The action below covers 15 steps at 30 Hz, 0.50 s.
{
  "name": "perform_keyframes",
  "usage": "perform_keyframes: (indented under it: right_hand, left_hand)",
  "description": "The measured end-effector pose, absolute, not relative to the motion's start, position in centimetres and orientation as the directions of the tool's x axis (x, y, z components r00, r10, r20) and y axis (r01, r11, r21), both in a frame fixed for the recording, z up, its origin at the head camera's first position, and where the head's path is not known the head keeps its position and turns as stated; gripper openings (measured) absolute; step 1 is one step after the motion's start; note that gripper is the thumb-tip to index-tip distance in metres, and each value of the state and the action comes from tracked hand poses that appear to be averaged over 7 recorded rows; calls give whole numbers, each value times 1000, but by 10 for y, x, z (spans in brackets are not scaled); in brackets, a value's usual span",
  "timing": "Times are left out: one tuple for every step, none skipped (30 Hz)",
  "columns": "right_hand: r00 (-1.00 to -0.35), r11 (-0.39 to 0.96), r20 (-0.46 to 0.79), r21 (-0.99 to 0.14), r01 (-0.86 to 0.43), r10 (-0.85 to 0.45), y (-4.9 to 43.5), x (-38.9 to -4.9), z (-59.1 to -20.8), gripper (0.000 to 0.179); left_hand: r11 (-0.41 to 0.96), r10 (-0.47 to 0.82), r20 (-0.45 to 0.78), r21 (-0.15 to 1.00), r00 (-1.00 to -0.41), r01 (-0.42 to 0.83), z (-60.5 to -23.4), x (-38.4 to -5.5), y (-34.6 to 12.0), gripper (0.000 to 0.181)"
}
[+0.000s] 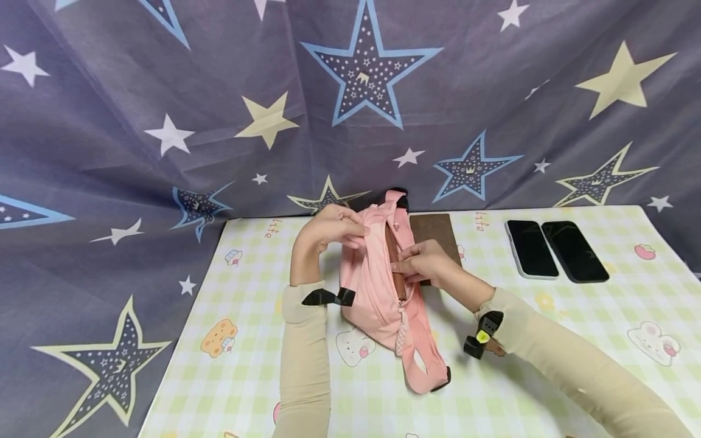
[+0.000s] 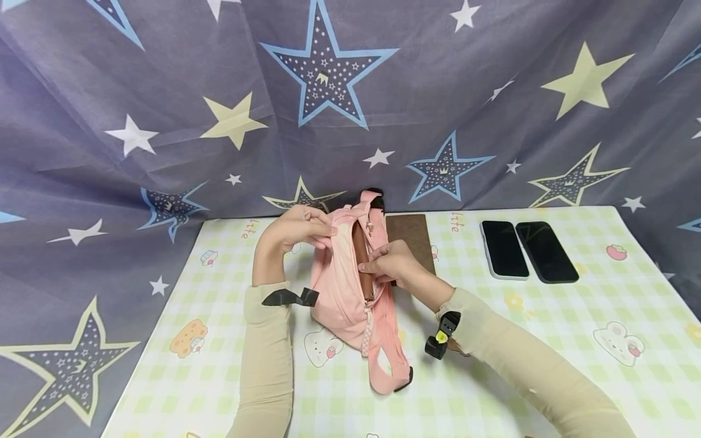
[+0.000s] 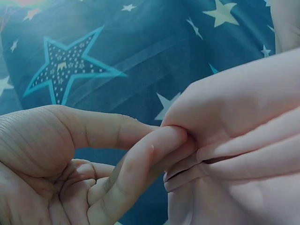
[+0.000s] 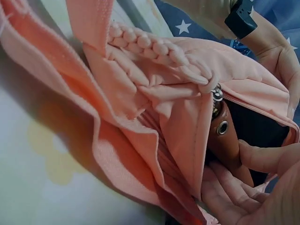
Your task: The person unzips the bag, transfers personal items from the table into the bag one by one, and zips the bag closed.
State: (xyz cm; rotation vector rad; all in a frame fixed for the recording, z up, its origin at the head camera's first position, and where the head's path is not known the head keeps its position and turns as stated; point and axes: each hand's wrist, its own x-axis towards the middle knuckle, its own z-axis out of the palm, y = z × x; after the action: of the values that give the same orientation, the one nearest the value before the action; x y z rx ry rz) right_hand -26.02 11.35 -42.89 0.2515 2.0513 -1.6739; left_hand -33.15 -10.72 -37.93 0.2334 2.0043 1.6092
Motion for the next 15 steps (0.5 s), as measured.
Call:
perform_keyframes:
  right_hand:
    - [-871, 245, -468, -871, 426, -152, 114, -261, -429, 26]
    - [-872, 252, -467, -870, 423, -149, 114, -261, -430, 25]
    - [-873, 260, -465, -869, 420, -146, 114, -262, -430, 24]
    - [-874, 264, -466, -868, 421, -141, 115, -262, -431, 22]
    - [-874, 268, -466, -867, 420, -139, 115, -262, -431, 21]
    - [-873, 270, -469, -865, 423, -135, 115, -262, -431, 21]
    - [-872, 270, -471, -863, 426, -131, 115, -262, -432, 21]
    - [-871, 272, -474, -861, 429, -129, 116, -262, -432, 20]
    - [-869, 272, -478, -860, 433, -127, 116, -262, -433, 20]
    - [-868, 272, -479, -859, 434, -126, 116, -262, -433, 21]
    - [-868, 273, -481, -858, 435, -127, 117, -262, -434, 21]
    - [-867, 274, -483, -857, 437, -126, 117, -262, -435, 22]
    - [-866, 274, -483, -856, 438, -127, 117, -261, -435, 22]
    - [-866, 274, -484, -856, 438, -128, 117, -261, -436, 22]
    - [-866, 274, -484, -856, 438, -128, 117, -261, -436, 22]
  left_hand:
    - [269, 458, -317, 940, -830, -210, -380, -332, -108, 11]
    - [272, 458, -326, 937, -827, -219, -382, -333, -108, 11]
    - [276, 457, -333, 935, -825, -224, -383, -334, -109, 11]
    - [278, 457, -338, 933, -823, -229, -384, -335, -109, 10]
    - [280, 459, -342, 932, -820, -231, -385, -335, -109, 11]
    - [283, 461, -343, 931, -818, -231, -386, -336, -109, 11]
    - [285, 464, -344, 930, -816, -231, -387, -336, -109, 11]
    - [287, 467, -346, 930, -814, -231, -387, -337, -109, 11]
    - [287, 469, -347, 930, -813, -231, -388, -337, -109, 11]
    - [286, 470, -348, 929, -811, -234, -389, -337, -109, 12]
    - [287, 471, -349, 929, -810, -234, -389, -337, -109, 12]
    - [288, 471, -350, 929, -810, -234, -390, -337, -109, 12]
    - [289, 472, -350, 929, -809, -233, -390, -337, -109, 13]
    - [292, 473, -349, 928, -809, -230, -390, -337, -109, 13]
    - [292, 473, -348, 929, -809, -228, -390, -337, -109, 13]
